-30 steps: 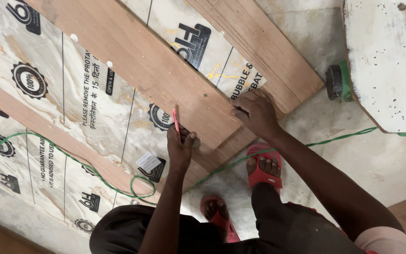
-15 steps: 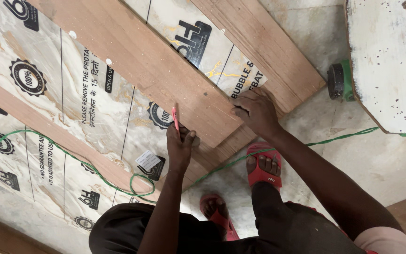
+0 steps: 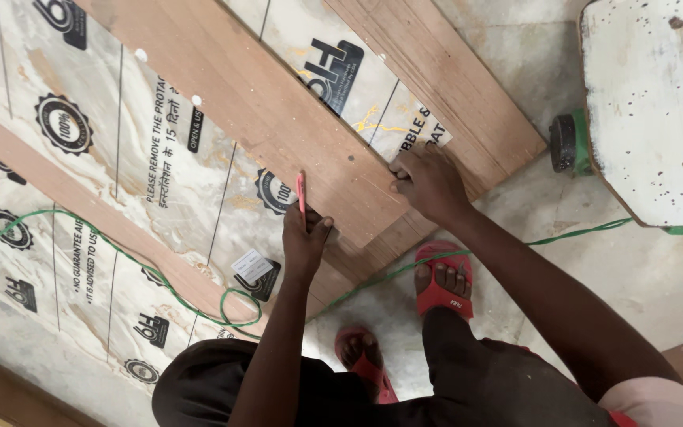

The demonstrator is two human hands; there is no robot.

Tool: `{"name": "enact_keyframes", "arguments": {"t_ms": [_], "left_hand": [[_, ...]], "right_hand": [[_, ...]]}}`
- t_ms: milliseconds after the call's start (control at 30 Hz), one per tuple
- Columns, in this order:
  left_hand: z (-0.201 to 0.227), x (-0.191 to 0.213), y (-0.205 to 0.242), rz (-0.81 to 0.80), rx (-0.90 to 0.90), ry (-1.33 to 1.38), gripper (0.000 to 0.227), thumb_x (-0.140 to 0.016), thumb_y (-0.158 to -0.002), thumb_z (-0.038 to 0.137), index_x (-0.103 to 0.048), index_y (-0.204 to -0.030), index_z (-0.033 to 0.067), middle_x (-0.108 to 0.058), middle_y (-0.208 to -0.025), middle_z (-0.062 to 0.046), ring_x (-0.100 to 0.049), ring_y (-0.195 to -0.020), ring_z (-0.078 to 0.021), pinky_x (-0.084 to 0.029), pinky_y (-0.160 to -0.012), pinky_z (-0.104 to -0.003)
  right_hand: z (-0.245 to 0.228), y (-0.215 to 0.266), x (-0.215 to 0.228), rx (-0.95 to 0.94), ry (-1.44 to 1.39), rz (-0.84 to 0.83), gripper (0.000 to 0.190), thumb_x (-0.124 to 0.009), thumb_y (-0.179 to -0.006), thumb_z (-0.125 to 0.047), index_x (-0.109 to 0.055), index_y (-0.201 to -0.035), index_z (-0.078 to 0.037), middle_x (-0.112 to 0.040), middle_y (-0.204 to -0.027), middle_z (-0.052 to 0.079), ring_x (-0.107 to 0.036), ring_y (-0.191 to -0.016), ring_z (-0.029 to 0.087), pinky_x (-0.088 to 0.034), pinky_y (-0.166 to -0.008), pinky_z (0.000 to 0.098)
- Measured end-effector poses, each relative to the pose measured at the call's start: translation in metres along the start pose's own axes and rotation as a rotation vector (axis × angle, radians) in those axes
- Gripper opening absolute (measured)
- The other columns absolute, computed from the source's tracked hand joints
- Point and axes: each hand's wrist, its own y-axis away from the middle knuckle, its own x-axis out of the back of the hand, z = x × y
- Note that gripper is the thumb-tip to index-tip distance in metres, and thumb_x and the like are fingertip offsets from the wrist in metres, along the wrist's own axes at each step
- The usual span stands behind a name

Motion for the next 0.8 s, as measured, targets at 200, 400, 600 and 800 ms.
{"name": "enact_keyframes", "arguments": {"t_ms": [200, 400, 600, 800], "left_hand": [[0.005, 0.0, -0.003, -0.028, 0.022, 0.044, 0.03, -0.078, -0.085, 0.005, -0.054, -0.103, 0.0003, -0.065, -0.083, -0.009, -0.068, -0.073, -0.0163, -0.057, -0.066, -0.03], [0.004, 0.0, -0.003, -0.032, 0.025, 0.112, 0.032, -0.077, -0.085, 0.004, -0.053, -0.105, 0.0008, -0.063, -0.084, -0.009, -0.065, -0.075, -0.0159, -0.058, -0.066, -0.031], [0.005, 0.001, -0.001, -0.01, -0.01, 0.0, 0.036, -0.079, -0.083, 0.004, -0.055, -0.11, -0.0005, -0.064, -0.087, -0.008, -0.066, -0.077, -0.0171, -0.059, -0.069, -0.032], [0.005, 0.001, -0.001, -0.013, 0.004, -0.001, 0.035, -0.079, -0.083, 0.006, -0.056, -0.108, -0.0001, -0.066, -0.087, -0.01, -0.068, -0.077, -0.0185, -0.058, -0.07, -0.033]], "right_hand": [[-0.007, -0.009, 0.005, -0.058, 0.053, -0.077, 0.026, -0.085, -0.076, -0.018, -0.064, -0.089, -0.009, -0.069, -0.087, 0.003, -0.062, -0.094, 0.029, -0.047, -0.086, 0.0457], [-0.004, -0.002, 0.001, -0.001, 0.051, -0.02, 0.028, -0.084, -0.077, -0.018, -0.065, -0.095, -0.009, -0.066, -0.091, 0.005, -0.06, -0.095, 0.031, -0.045, -0.088, 0.0463], [0.006, -0.002, -0.001, 0.023, -0.01, -0.028, 0.026, -0.084, -0.078, -0.017, -0.069, -0.097, -0.01, -0.07, -0.087, 0.003, -0.064, -0.089, 0.028, -0.045, -0.089, 0.0449], [-0.001, -0.005, 0.001, -0.066, -0.019, -0.06, 0.025, -0.086, -0.076, -0.017, -0.069, -0.093, -0.008, -0.07, -0.086, 0.005, -0.065, -0.088, 0.027, -0.047, -0.09, 0.0426]]}}
